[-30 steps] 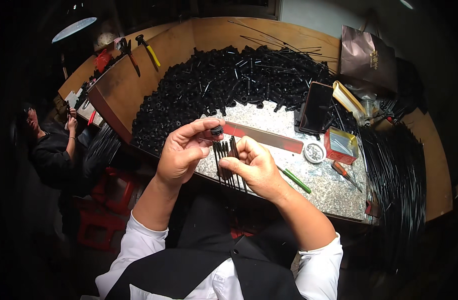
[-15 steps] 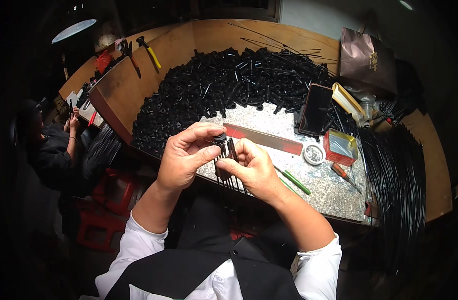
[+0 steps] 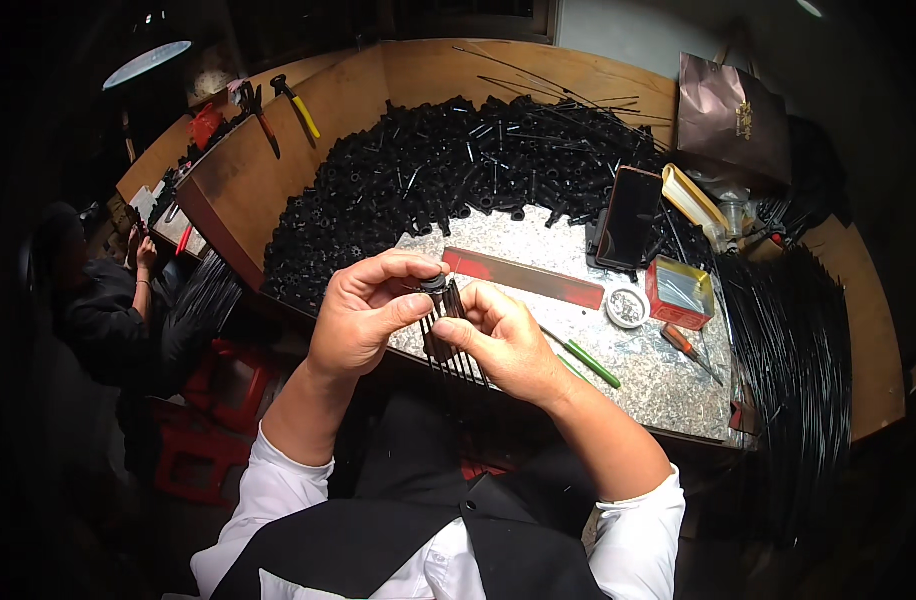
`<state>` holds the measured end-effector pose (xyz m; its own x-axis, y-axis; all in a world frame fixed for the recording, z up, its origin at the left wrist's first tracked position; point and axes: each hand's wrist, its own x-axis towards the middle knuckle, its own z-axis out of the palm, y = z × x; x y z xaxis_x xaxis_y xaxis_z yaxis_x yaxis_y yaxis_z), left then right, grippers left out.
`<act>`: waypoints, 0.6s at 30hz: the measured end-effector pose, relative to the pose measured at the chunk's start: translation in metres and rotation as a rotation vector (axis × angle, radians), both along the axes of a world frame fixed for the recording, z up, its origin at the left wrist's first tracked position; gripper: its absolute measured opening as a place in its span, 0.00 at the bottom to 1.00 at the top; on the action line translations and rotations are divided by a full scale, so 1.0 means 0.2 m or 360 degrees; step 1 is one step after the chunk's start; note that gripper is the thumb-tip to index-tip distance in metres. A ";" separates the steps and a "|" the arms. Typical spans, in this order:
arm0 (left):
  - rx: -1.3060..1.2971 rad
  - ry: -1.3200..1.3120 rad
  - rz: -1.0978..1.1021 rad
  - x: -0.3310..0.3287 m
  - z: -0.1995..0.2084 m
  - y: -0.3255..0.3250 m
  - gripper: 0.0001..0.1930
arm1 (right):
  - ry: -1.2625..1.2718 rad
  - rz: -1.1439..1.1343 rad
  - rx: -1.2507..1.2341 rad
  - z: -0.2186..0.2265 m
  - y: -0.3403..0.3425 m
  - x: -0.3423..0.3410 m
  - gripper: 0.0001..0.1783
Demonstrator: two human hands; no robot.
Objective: Assembling wire harnesses by inserting wires into plastic connectors and securing them using pliers and a crimping tool.
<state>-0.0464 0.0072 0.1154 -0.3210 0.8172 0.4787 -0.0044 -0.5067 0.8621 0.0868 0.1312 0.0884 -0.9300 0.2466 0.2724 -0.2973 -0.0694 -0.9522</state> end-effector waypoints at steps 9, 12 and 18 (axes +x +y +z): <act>0.0093 -0.0035 -0.0152 -0.08 -0.05 0.01 0.09 | -0.0041 0.0251 -0.0098 -0.03 0.06 -0.02 0.11; 0.0174 -0.0003 -0.0210 -0.10 -0.06 0.03 0.09 | -0.0066 0.0311 -0.0131 -0.04 0.07 -0.03 0.14; 0.0252 -0.0051 -0.0322 -0.10 -0.09 0.05 0.08 | -0.0094 0.0426 -0.0189 -0.01 0.06 -0.03 0.07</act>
